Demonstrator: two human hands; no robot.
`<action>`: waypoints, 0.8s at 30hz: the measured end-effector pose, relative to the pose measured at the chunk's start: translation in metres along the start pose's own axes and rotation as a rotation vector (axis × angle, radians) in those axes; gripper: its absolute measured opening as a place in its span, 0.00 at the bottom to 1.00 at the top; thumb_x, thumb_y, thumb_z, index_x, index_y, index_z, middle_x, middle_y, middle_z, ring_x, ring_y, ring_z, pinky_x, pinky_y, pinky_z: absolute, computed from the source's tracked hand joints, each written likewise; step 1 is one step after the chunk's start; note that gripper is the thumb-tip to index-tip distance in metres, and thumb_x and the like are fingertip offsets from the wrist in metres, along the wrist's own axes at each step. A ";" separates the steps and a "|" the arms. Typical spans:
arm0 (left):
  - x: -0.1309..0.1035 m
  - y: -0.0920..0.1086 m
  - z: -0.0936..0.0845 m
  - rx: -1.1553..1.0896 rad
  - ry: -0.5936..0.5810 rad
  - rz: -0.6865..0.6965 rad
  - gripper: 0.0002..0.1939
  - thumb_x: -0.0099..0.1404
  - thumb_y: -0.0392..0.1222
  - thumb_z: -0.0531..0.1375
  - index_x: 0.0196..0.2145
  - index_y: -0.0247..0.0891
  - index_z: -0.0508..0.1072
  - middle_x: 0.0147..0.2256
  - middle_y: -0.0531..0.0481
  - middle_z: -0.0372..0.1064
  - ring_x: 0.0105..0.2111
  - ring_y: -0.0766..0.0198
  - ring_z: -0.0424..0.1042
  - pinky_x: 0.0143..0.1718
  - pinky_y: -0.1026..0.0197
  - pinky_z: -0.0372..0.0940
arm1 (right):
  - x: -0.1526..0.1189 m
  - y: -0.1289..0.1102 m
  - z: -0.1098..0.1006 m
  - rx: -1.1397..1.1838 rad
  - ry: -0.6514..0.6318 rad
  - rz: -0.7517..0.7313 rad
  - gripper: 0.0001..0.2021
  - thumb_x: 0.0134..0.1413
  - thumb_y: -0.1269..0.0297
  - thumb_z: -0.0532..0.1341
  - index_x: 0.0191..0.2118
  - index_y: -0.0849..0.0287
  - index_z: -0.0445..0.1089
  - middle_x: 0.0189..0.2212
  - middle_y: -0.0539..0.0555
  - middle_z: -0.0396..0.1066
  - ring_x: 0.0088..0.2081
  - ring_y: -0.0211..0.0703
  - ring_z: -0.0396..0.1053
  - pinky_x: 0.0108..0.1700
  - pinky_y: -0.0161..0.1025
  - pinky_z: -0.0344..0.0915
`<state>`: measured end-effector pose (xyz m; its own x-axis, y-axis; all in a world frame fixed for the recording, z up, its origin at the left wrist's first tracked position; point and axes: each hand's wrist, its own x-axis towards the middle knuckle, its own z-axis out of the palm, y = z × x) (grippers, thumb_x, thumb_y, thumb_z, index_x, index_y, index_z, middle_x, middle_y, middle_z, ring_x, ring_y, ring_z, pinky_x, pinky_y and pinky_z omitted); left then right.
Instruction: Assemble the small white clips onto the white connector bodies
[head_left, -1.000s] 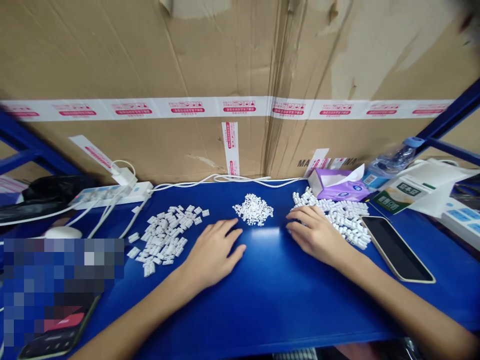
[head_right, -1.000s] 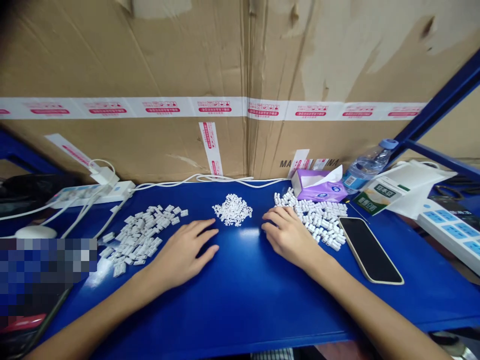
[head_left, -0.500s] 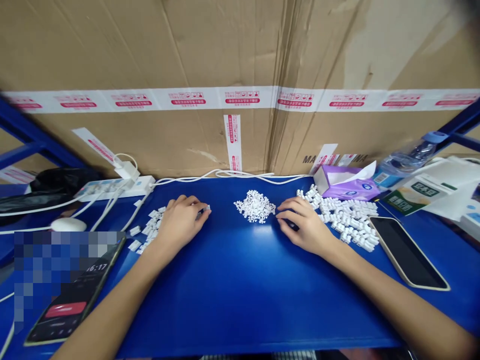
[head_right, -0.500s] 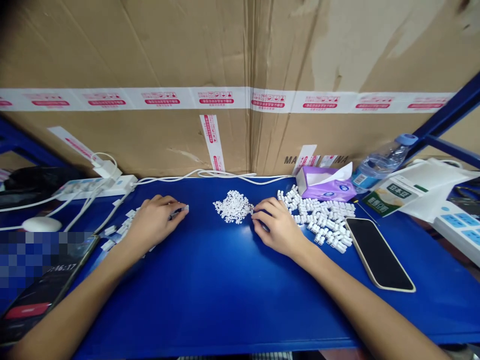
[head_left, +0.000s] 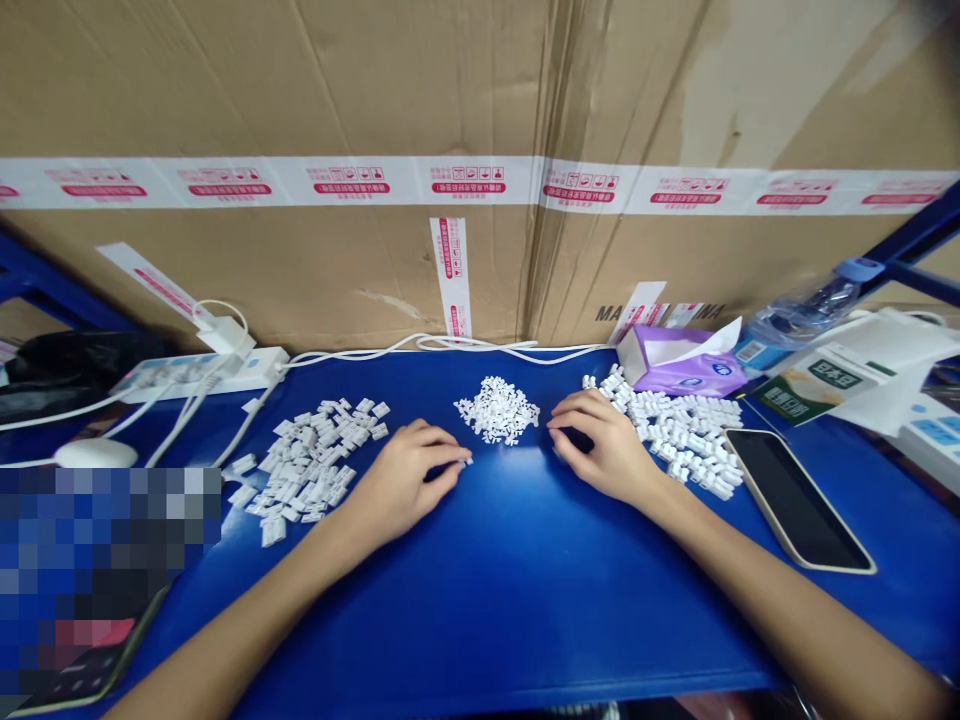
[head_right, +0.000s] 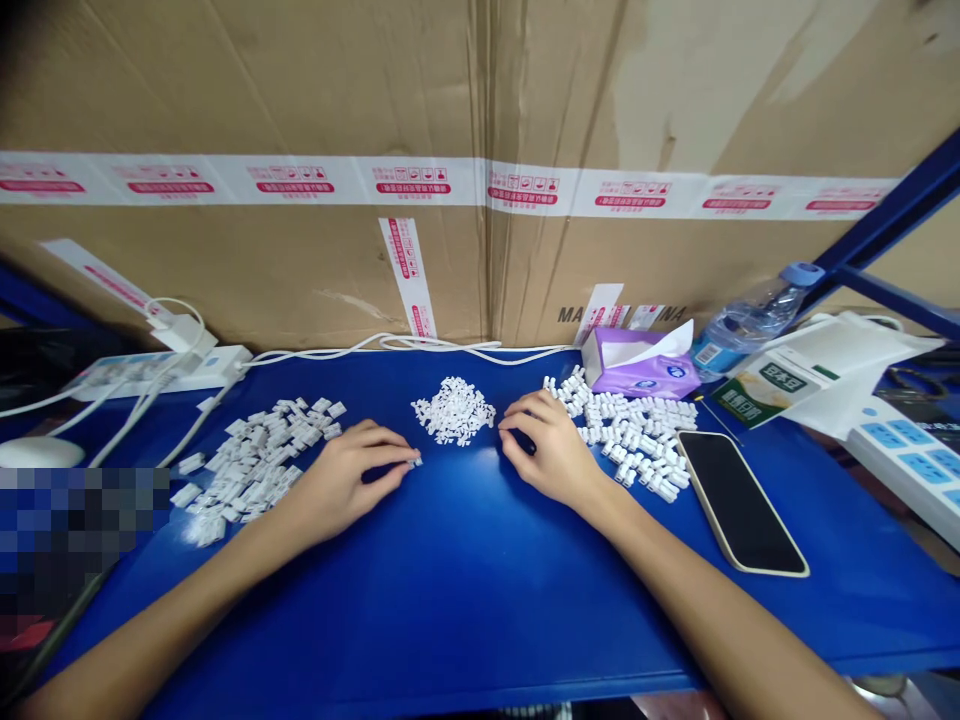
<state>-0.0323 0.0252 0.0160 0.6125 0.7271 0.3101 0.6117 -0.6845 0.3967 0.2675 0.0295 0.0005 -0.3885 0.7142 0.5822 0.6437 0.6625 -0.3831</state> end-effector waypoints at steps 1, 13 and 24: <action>0.002 0.007 0.005 -0.043 -0.005 0.013 0.13 0.72 0.38 0.57 0.43 0.41 0.82 0.41 0.46 0.79 0.39 0.56 0.74 0.46 0.49 0.67 | 0.000 0.000 0.000 -0.002 0.000 -0.001 0.08 0.64 0.67 0.59 0.39 0.56 0.76 0.39 0.58 0.77 0.44 0.52 0.71 0.53 0.55 0.68; 0.003 0.022 0.022 -0.224 0.078 -0.141 0.13 0.68 0.39 0.60 0.50 0.39 0.75 0.44 0.46 0.76 0.42 0.57 0.75 0.46 0.51 0.71 | -0.005 -0.011 0.007 0.003 -0.070 -0.014 0.15 0.66 0.70 0.56 0.53 0.60 0.74 0.49 0.62 0.77 0.57 0.55 0.70 0.58 0.59 0.70; -0.004 -0.007 0.014 0.193 0.139 -0.208 0.14 0.72 0.44 0.56 0.49 0.34 0.74 0.55 0.37 0.71 0.57 0.45 0.69 0.60 0.40 0.64 | -0.022 -0.018 0.024 -0.224 -0.251 0.156 0.30 0.70 0.58 0.53 0.69 0.73 0.57 0.68 0.75 0.55 0.70 0.65 0.52 0.68 0.65 0.56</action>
<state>-0.0316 0.0264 -0.0004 0.3983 0.8437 0.3598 0.8085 -0.5082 0.2967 0.2485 0.0076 -0.0230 -0.4061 0.8541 0.3250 0.8253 0.4955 -0.2709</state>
